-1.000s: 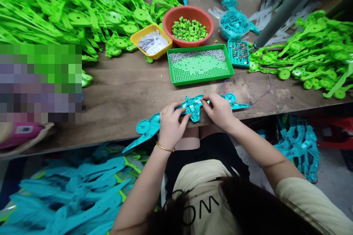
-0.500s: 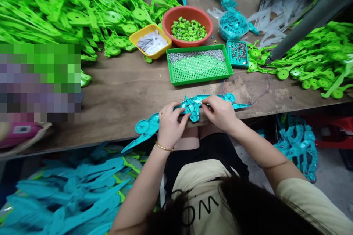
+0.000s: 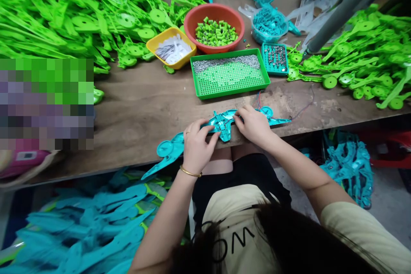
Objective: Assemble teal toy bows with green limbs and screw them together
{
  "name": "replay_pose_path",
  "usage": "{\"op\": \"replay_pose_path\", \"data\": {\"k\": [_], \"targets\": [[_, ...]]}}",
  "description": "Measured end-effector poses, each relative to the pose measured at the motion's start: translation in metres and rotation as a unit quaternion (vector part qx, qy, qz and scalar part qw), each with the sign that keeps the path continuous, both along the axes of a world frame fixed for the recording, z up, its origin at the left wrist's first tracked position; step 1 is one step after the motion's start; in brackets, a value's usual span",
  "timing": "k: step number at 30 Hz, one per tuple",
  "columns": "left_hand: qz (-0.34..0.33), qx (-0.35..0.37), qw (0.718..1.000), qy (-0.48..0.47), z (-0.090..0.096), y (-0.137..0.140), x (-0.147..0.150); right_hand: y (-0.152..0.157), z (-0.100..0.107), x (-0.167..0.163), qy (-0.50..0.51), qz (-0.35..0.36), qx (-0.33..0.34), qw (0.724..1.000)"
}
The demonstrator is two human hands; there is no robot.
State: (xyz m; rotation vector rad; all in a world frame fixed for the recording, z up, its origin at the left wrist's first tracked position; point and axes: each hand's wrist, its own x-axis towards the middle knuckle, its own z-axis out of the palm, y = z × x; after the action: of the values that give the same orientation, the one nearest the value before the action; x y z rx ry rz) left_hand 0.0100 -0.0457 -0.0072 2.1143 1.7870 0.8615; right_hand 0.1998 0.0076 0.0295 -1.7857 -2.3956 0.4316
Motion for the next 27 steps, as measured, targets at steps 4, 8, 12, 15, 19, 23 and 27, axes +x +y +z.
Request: {"op": "replay_pose_path", "data": {"k": [4,8,12,15,19,23,27], "targets": [[0.0,-0.017,1.0,0.015,0.003,-0.001,0.002,0.001,0.003,-0.006,0.02,0.053,-0.037,0.998],[-0.003,-0.047,0.999,0.006,0.005,0.004,-0.001,0.003,0.002,-0.009,0.025,0.089,-0.06,0.994],[-0.075,-0.097,0.992,-0.01,0.008,0.014,-0.02,0.005,0.0,-0.006,0.032,0.102,-0.078,0.991],[-0.096,-0.1,0.99,0.006,0.01,0.016,-0.033,0.006,0.001,-0.001,0.076,0.127,-0.087,0.985],[-0.008,-0.055,0.998,0.039,0.008,0.007,-0.033,0.006,0.003,0.001,0.051,0.164,-0.096,0.981],[0.028,-0.031,0.999,-0.01,0.001,-0.001,-0.028,0.005,0.007,-0.002,0.02,0.178,-0.106,0.978],[0.032,-0.009,0.998,-0.055,-0.002,0.0,-0.032,0.002,0.01,-0.005,-0.003,0.21,-0.114,0.971]]}}
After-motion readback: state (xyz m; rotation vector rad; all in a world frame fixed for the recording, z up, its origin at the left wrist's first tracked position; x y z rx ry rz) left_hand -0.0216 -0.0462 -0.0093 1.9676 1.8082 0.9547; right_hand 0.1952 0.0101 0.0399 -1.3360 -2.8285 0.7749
